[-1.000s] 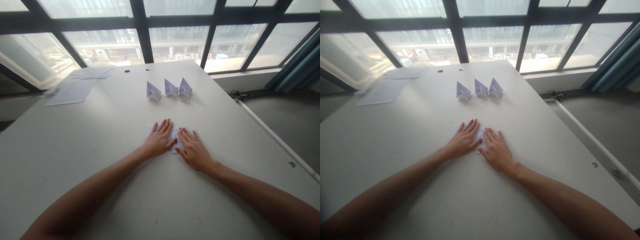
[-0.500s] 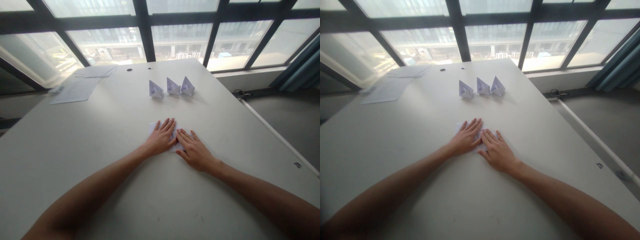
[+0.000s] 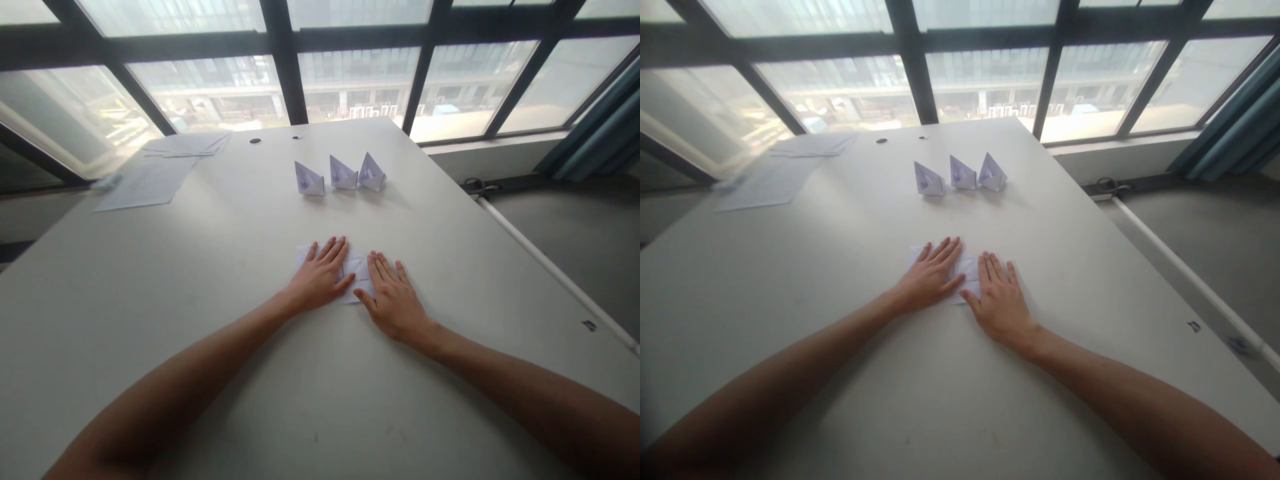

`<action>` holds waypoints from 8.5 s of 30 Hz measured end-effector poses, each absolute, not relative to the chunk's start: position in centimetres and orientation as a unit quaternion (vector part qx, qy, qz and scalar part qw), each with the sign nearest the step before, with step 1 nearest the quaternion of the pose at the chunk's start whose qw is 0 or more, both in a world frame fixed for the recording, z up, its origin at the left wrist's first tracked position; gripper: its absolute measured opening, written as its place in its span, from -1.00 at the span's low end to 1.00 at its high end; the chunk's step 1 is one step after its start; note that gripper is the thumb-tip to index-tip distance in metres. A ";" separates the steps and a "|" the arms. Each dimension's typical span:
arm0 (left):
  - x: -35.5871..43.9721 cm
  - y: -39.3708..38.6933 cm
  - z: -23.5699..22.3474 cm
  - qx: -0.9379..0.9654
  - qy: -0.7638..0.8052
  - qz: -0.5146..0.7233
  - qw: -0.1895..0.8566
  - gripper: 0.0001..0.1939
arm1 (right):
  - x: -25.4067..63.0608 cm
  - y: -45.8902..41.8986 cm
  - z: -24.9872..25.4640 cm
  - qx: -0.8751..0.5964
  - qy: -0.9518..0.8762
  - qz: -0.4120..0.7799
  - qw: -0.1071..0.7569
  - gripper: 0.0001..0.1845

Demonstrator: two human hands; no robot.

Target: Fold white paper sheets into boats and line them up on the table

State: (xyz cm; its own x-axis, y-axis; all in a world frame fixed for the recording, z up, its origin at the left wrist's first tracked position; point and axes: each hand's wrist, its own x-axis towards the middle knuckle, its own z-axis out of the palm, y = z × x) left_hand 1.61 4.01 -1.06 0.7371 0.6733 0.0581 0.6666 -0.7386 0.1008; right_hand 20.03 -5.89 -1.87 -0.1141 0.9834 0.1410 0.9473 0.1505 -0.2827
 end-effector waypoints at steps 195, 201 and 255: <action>2.3 2.3 -1.2 0.924 0.378 0.046 0.023 -0.19 | 22.1 -3.6 -1.3 -0.556 -0.814 0.072 0.154 -0.35; 2.4 2.3 -1.0 0.924 0.379 0.051 0.027 -0.17 | 22.0 -3.6 -1.6 -0.607 -0.780 0.056 0.143 -0.29; 2.1 2.3 -0.7 0.937 0.344 0.041 0.035 -0.27 | 21.5 -4.2 -1.3 -0.583 -0.800 0.064 0.126 -0.25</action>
State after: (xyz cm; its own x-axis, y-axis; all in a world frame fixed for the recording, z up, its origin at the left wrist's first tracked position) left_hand 2.13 2.31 -0.67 0.7595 0.6484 0.0522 0.6426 -0.7603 0.0947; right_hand 21.53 -4.16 -1.26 -0.2878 0.9492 0.1271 0.9167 0.3114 -0.2504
